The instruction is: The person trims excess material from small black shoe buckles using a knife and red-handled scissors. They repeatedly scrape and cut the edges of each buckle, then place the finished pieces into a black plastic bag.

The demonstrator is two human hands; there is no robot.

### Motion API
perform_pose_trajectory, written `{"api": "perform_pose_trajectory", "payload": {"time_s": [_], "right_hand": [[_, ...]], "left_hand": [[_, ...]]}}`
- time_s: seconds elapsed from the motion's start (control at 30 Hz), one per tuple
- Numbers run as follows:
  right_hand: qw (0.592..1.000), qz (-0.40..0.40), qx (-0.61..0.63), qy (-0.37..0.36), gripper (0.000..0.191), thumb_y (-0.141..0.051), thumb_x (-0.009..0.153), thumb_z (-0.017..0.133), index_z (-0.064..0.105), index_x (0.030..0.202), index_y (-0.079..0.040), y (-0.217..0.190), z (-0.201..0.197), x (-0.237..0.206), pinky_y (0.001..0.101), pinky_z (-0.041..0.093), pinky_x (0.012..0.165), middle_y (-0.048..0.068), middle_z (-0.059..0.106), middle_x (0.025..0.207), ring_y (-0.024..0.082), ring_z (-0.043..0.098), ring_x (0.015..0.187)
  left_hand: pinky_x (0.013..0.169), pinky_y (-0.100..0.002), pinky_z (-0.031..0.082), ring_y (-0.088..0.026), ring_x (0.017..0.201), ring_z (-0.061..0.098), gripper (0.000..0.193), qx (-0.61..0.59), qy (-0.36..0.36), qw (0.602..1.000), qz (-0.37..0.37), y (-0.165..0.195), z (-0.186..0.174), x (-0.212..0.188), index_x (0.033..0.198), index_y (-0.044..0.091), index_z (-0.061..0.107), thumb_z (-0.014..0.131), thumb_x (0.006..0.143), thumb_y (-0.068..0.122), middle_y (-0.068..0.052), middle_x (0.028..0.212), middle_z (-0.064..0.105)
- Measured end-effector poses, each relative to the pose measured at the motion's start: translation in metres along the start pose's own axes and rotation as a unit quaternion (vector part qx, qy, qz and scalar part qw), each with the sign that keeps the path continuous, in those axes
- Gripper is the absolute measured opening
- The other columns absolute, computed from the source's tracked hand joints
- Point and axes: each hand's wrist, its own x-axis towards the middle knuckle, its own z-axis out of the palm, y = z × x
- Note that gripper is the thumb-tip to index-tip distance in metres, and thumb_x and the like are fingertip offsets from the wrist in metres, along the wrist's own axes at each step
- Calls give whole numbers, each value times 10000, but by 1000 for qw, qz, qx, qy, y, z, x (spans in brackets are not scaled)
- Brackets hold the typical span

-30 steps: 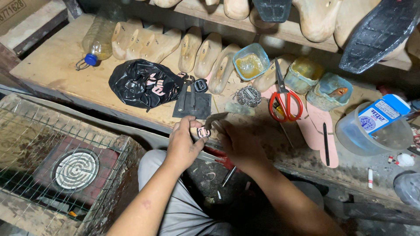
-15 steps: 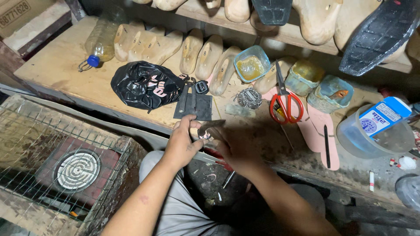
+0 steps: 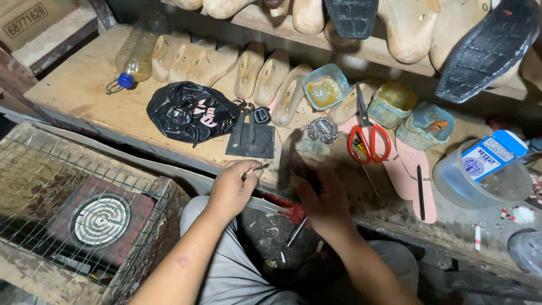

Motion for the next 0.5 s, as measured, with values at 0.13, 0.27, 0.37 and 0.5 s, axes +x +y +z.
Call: {"api": "perform_pose_trajectory", "payload": {"time_s": [0.13,0.27,0.37,0.5], "right_hand": [[998,44,41,-16,289,-107,841,753,629,1088,-23,13,-5,-6,292,501,700,74,627,871,142,587,782],[984,66,153,-67,261,-62,888,656,639,1148,-45,25,6,-20,264,524,777,33,662,965,104,636,892],[987,53,131,-72,237,-63,888,682,647,1122,-44,24,10,-27,259,516,724,22,667,904,96,632,828],[983,71,103,-133,175,-104,899,700,686,1067,-61,8,5,-28,314,545,697,55,692,855,170,689,779]], "left_hand": [[696,-319,561,-207,773,668,232,-215,9,960,-180,12,6,-2,1209,0,701,593,1047,125,-109,891,723],[642,-248,587,-112,731,695,291,-365,16,896,-252,29,1,2,1252,-3,630,585,975,75,-63,941,724],[613,-239,570,-107,692,677,311,-372,16,892,-257,38,-8,2,1249,-19,619,609,944,41,-67,925,722],[573,-226,534,-93,635,646,291,-362,2,892,-271,43,-14,1,1206,-49,675,635,935,49,-54,865,717]]}}
